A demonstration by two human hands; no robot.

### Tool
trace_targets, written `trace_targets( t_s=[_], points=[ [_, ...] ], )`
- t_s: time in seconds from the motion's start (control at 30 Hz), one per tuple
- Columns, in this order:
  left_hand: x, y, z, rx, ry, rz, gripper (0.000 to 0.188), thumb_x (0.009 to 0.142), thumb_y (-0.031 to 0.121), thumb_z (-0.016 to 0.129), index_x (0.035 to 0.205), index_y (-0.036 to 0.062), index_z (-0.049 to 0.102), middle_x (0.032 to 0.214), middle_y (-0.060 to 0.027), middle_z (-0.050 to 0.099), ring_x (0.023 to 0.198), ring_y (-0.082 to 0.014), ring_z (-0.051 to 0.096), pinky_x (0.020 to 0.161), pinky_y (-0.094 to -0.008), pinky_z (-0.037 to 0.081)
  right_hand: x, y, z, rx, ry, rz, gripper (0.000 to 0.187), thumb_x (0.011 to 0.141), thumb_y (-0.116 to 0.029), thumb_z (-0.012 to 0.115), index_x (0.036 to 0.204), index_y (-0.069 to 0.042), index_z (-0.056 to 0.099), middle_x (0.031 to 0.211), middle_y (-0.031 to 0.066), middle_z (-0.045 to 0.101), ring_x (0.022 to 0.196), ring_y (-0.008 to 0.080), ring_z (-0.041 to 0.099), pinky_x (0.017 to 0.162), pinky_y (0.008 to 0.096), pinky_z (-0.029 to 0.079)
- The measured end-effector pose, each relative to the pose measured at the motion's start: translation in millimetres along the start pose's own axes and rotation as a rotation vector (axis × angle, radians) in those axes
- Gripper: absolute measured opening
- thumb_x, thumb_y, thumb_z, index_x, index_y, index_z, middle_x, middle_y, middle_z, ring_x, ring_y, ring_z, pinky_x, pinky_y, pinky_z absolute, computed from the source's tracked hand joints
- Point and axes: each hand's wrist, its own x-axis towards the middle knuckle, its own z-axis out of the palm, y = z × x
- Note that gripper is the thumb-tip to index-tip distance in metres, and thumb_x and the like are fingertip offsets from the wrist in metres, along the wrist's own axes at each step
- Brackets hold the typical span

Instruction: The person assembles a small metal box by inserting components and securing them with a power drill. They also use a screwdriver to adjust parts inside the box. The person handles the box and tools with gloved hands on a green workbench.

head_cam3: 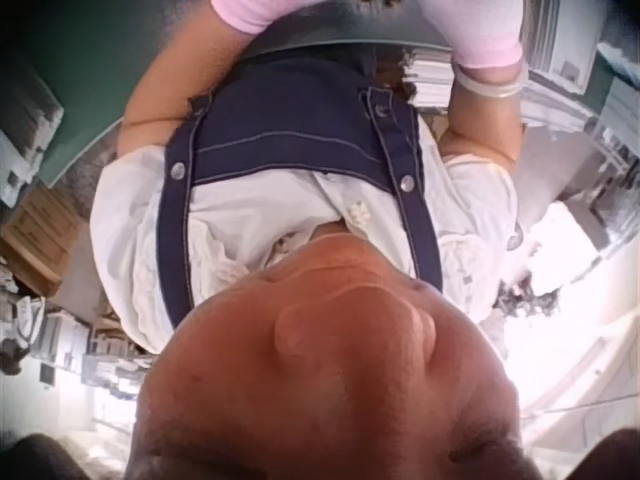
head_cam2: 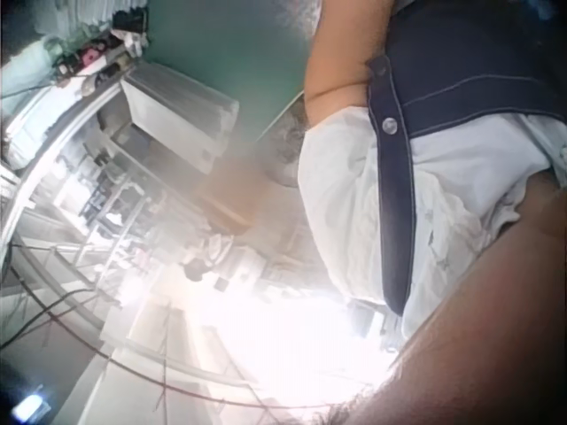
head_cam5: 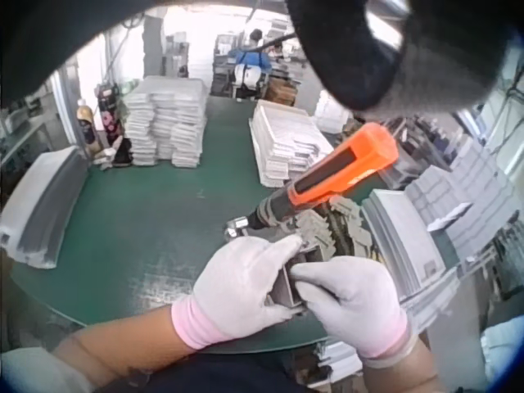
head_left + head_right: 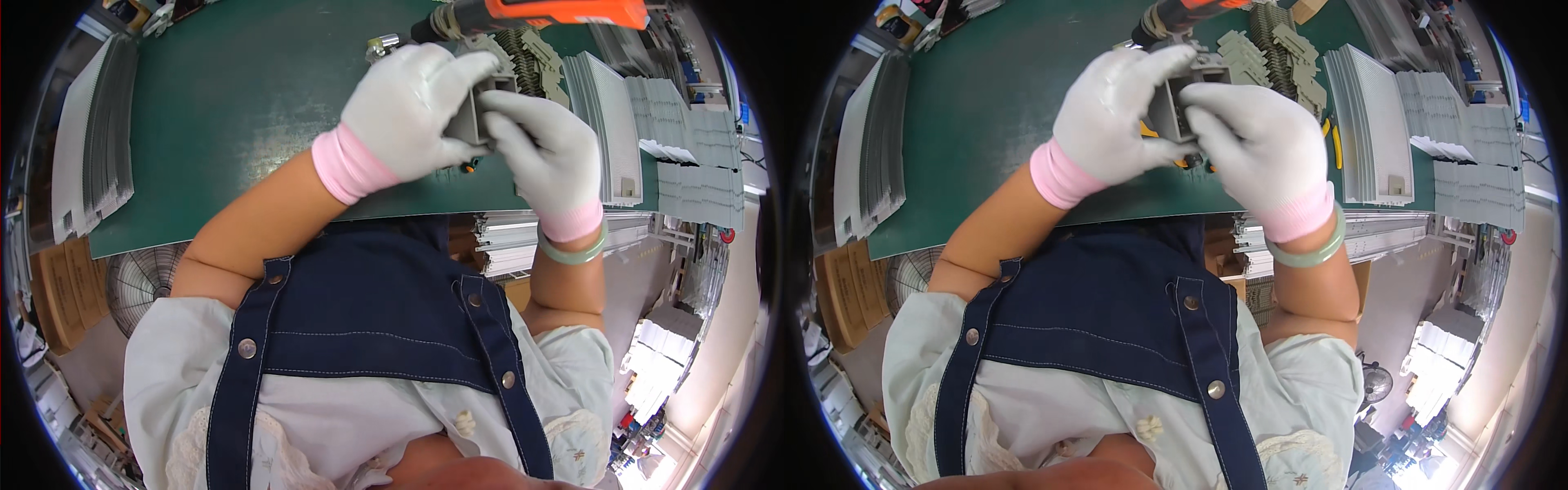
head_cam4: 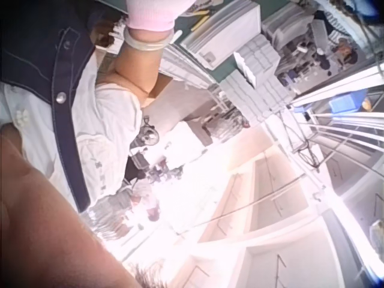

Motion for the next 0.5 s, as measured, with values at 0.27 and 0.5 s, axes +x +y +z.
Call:
trace_targets(
  t_s=[0.27,0.5],
  points=[
    [-19,16,25,-0.041,-0.063,-0.007,0.074,0.059,0.027,0.090,0.124,0.0069,0.060,0.089,-0.0094,0.065,0.081,-0.0313,0.066,0.072,-0.0433,0.053,26,-11,-5,-0.545,-0.746,0.237,0.019,0.085,-0.029,0.068,0.085,-0.013,0.077,0.077,0.0112,0.071,0.073,0.0332,0.069,0.066,0.0425,0.055],
    [-22,20,29,-0.048,-0.083,-0.001,0.072,0.057,0.023,0.090,0.122,0.0061,0.063,0.087,-0.0089,0.066,0.080,-0.0317,0.064,0.074,-0.0426,0.051,-12,27,5,-0.444,-0.359,-0.160,0.008,0.080,-0.019,0.068,0.077,-0.013,0.072,0.071,0.0102,0.067,0.066,0.0323,0.067,0.059,0.0434,0.053]
  ],
)
